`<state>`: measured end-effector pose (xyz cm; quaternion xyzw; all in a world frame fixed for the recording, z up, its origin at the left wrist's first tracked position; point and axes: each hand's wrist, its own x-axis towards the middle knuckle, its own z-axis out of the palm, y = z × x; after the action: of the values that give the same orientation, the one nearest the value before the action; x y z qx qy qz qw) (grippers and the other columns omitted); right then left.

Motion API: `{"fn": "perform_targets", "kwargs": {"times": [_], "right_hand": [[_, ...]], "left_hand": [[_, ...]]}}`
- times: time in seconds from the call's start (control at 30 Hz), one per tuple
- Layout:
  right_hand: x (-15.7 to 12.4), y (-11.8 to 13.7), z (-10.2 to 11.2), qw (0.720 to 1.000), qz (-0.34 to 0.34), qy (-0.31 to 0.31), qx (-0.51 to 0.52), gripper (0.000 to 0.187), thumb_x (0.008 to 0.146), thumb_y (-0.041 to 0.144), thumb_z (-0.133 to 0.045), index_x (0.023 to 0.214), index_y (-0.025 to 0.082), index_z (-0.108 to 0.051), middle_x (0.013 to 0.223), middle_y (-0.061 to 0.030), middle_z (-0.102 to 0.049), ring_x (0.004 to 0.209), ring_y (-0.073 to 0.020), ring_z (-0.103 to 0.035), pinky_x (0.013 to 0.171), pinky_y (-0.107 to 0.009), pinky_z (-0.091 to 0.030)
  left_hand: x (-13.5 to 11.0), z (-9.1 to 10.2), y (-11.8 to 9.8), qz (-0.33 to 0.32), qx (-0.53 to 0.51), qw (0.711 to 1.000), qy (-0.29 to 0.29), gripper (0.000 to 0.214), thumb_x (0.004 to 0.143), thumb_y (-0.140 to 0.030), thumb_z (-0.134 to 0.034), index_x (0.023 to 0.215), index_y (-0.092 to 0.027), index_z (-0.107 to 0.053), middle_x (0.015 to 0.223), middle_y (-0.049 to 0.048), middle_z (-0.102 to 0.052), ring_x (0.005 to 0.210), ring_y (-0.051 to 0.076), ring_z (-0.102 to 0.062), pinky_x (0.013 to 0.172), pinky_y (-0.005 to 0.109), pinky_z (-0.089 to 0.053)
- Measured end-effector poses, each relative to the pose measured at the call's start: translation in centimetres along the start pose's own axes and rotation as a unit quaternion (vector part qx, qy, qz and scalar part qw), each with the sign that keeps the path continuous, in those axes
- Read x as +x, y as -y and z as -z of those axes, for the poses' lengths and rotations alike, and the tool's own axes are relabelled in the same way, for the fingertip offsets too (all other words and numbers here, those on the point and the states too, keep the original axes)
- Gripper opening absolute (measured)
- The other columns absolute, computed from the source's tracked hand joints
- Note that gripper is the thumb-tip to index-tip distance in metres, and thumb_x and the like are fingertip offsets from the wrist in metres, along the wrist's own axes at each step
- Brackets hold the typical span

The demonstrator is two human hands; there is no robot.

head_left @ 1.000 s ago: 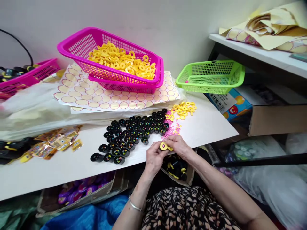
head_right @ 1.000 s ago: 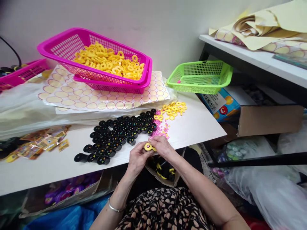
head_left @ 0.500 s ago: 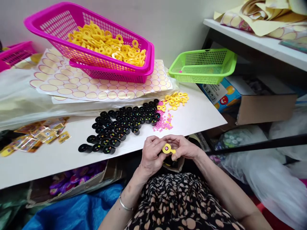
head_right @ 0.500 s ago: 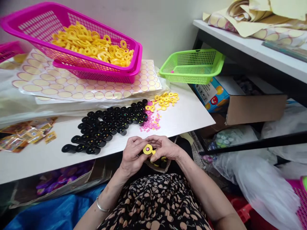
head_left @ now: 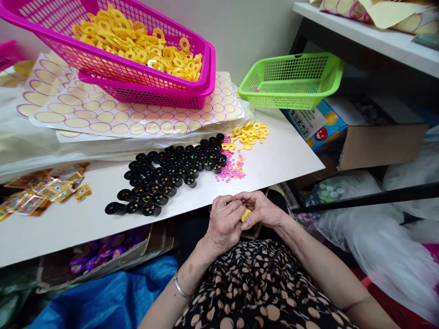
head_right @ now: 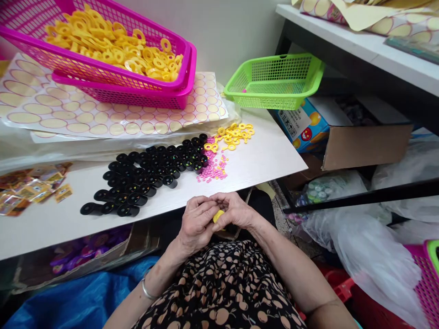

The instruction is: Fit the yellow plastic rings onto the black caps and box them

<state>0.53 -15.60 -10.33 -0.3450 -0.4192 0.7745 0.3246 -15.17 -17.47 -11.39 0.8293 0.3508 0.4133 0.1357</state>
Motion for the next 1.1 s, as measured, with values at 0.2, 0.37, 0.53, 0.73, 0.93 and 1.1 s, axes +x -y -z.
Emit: {"fn": "perform_targets", "kwargs": {"times": [0.2, 0.37, 0.53, 0.73, 0.93, 1.1], "right_hand": [[0.1, -1.0, -0.1, 0.999, -0.016, -0.017, 0.039, 0.059, 0.039, 0.011, -0.081, 0.096, 0.016, -0.064, 0.087, -0.0005, -0.063, 0.082, -0.0149, -0.057, 0.07, -0.024, -0.044], [-0.3, -1.8, 0.1, 0.998, -0.06, 0.018, 0.02, 0.045, 0.048, 0.015, -0.079, 0.091, 0.013, -0.065, 0.081, -0.001, -0.063, 0.074, -0.0128, -0.055, 0.064, -0.023, -0.041], [-0.5, -3.6, 1.1, 0.986, -0.067, -0.039, -0.145, 0.048, 0.058, 0.025, -0.073, 0.102, 0.014, -0.06, 0.084, -0.0016, -0.063, 0.075, -0.0157, -0.056, 0.067, -0.027, -0.042], [1.1, -5.2, 1.9, 0.761, -0.078, -0.114, -0.634, 0.035, 0.067, 0.03, -0.068, 0.097, 0.014, -0.059, 0.1, -0.0112, -0.06, 0.097, -0.0251, -0.052, 0.079, -0.033, -0.04], [1.6, -4.8, 2.2, 0.707, -0.099, -0.086, -0.695, 0.03, 0.069, 0.026, -0.065, 0.096, 0.015, -0.059, 0.1, -0.0121, -0.061, 0.094, -0.0245, -0.054, 0.071, -0.028, -0.039], [0.4, -1.7, 2.3, 0.782, -0.021, -0.034, -0.622, 0.006, 0.078, 0.02, -0.055, 0.078, 0.017, -0.06, 0.075, -0.0031, -0.061, 0.072, -0.0158, -0.054, 0.062, -0.024, -0.036]], "left_hand": [[-0.9, -0.2, 0.5, 0.035, -0.017, 0.998, 0.052, 0.02, 0.078, -0.021, -0.051, 0.092, -0.019, -0.064, 0.089, 0.0065, -0.067, 0.093, 0.022, -0.054, 0.083, 0.039, -0.041], [-1.2, -0.2, 0.1, 0.048, -0.027, 0.995, 0.085, 0.019, 0.075, -0.014, -0.051, 0.088, -0.018, -0.064, 0.089, 0.0062, -0.066, 0.09, 0.021, -0.051, 0.081, 0.039, -0.042], [-1.6, 1.6, 1.3, 0.044, -0.077, 0.993, 0.081, 0.029, 0.068, -0.007, -0.053, 0.093, -0.019, -0.062, 0.096, 0.0058, -0.064, 0.093, 0.02, -0.052, 0.081, 0.035, -0.045], [-2.2, 3.0, 5.8, 0.297, 0.143, 0.915, -0.233, 0.024, 0.075, -0.02, -0.056, 0.099, -0.016, -0.059, 0.083, 0.0037, -0.059, 0.06, 0.011, -0.052, 0.061, 0.026, -0.044], [-0.6, 2.5, 8.1, 0.362, 0.2, 0.885, -0.213, 0.045, 0.071, -0.039, -0.062, 0.107, -0.012, -0.057, 0.069, 0.0011, -0.055, 0.057, 0.013, -0.049, 0.063, 0.028, -0.042], [-0.2, 2.3, 8.6, 0.403, 0.161, 0.872, -0.226, 0.04, 0.071, -0.041, -0.061, 0.101, -0.015, -0.061, 0.062, -0.0022, -0.051, 0.056, 0.013, -0.048, 0.059, 0.026, -0.04]]}}
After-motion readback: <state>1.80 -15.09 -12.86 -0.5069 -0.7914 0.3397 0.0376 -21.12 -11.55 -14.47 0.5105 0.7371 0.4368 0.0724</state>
